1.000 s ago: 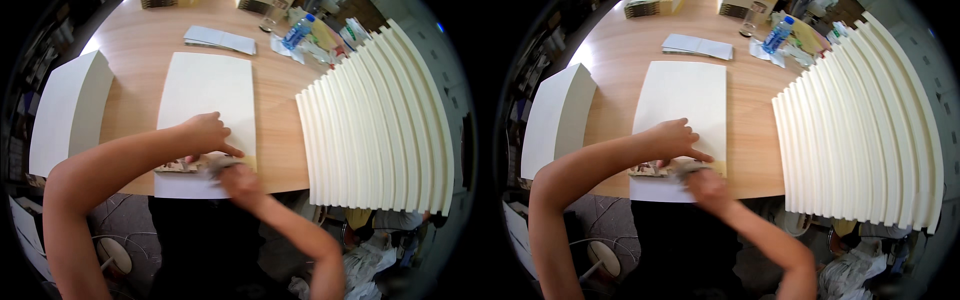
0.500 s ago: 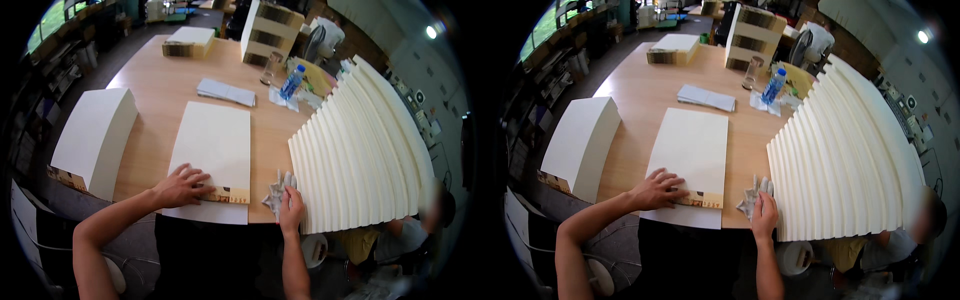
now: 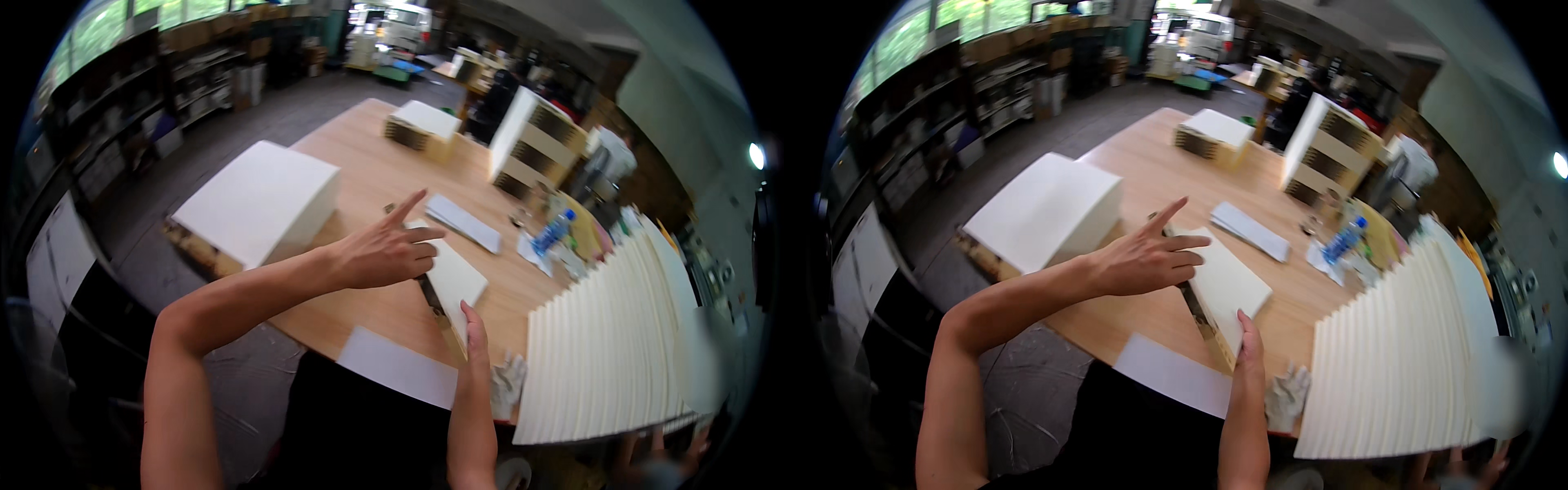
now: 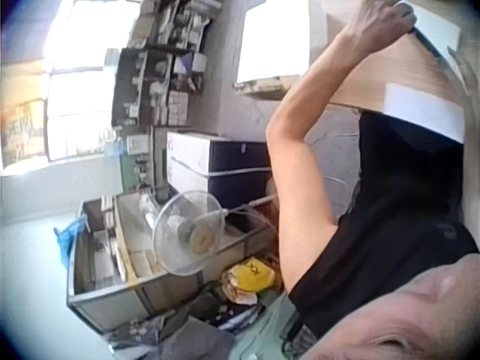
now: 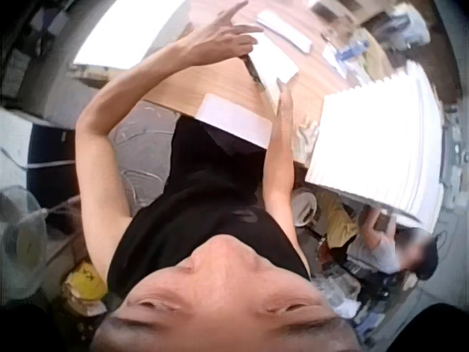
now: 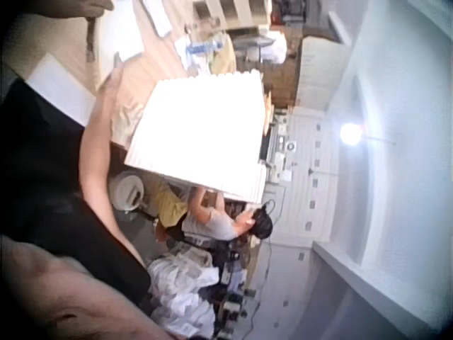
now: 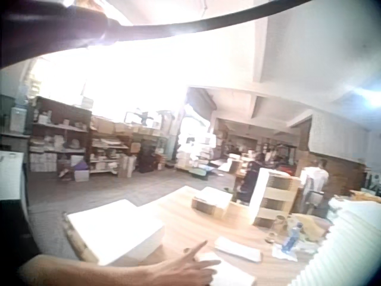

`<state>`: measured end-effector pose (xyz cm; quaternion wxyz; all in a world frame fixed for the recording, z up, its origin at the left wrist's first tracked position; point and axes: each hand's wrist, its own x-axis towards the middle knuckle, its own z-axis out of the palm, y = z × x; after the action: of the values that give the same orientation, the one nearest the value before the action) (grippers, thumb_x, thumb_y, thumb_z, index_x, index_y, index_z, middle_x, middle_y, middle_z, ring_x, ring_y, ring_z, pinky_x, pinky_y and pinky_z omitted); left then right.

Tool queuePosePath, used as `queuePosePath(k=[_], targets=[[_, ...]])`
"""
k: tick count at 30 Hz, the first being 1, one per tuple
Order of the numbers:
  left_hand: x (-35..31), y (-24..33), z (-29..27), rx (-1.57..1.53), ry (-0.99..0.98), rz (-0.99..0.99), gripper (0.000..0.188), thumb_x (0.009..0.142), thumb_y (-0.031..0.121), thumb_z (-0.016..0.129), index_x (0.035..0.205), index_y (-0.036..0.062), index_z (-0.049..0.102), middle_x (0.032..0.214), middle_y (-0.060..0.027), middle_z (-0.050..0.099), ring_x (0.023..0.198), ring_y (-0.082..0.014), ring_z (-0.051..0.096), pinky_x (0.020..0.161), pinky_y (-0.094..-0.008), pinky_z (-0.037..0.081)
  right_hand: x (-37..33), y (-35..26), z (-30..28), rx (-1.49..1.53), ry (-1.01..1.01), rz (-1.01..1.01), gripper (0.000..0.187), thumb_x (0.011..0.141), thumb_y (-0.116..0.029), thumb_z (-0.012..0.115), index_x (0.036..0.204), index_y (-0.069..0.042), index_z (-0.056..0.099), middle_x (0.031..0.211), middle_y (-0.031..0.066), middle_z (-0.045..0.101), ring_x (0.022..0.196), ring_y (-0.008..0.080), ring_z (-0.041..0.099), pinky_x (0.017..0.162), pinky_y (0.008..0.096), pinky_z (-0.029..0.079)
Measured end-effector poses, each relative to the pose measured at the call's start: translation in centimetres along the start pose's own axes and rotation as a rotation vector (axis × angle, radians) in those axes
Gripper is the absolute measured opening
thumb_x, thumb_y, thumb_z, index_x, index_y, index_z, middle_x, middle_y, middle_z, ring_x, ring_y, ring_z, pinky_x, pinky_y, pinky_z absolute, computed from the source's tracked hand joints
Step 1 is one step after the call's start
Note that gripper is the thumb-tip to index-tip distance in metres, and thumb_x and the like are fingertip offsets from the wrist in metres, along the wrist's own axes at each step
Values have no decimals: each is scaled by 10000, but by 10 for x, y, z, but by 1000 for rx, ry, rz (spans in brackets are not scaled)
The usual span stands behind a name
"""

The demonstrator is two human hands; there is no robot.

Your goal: The person dips a brush into a bucket of glue and applies it to the edges of a stack of paper, then moves sheets of paper onto a table and aligns them.

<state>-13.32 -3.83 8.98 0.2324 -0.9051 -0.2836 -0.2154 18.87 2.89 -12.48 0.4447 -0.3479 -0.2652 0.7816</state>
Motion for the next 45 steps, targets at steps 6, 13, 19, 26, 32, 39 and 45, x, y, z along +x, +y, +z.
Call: queuePosePath(k=[6,13,19,26,32,39,45], targets=[[-175,5,-76,298,61,-344,219,946,272,731,1159,302,692,1392,147,647,1461,-132,473,1299,-696,171,19,57,184,143,-221,-100,422,1116,-207,471,1477,12,451,1398,176,611,1198,298,667,956,427,606],[-366,-25,-102,421,99,-959,611,754,289,899,1327,338,693,1516,3,578,1459,-239,495,1292,-554,274,90,97,347,-175,-438,-146,403,1058,-101,608,1428,7,486,1333,116,639,1196,245,651,991,397,583],[-424,-31,-96,-301,335,-1308,692,717,116,913,1365,248,707,1460,-49,627,1370,-291,578,1173,-433,477,96,109,372,-623,-383,-34,379,1030,-227,688,1257,63,598,1131,114,723,964,207,734,842,372,626],[-443,-48,-88,-795,535,-1432,703,769,-91,813,1422,108,644,1371,-50,645,1259,-191,611,1109,-356,528,99,101,382,-770,-423,43,348,1045,-272,666,1192,41,634,1115,138,731,933,225,748,852,381,638],[-438,-61,-68,-1049,606,-1341,821,826,305,915,1507,40,542,1418,-90,626,1284,-223,614,1045,-377,548,42,69,260,-849,-297,-518,289,1040,-158,629,1252,36,656,989,71,726,887,161,710,784,307,566],[-244,-89,-107,-280,707,-823,501,1073,425,560,1310,-10,638,1328,-170,646,1265,-281,617,1121,-415,465,-123,28,34,-1467,688,-1016,193,882,-154,743,1052,-64,750,999,125,762,960,322,718,877,446,567],[116,29,-53,-926,459,-178,416,969,69,690,1365,-5,588,1157,-124,718,1079,-229,703,998,-381,547,-184,40,-70,-1683,911,-945,129,837,-141,733,957,-94,738,976,77,720,952,319,680,858,442,546]])
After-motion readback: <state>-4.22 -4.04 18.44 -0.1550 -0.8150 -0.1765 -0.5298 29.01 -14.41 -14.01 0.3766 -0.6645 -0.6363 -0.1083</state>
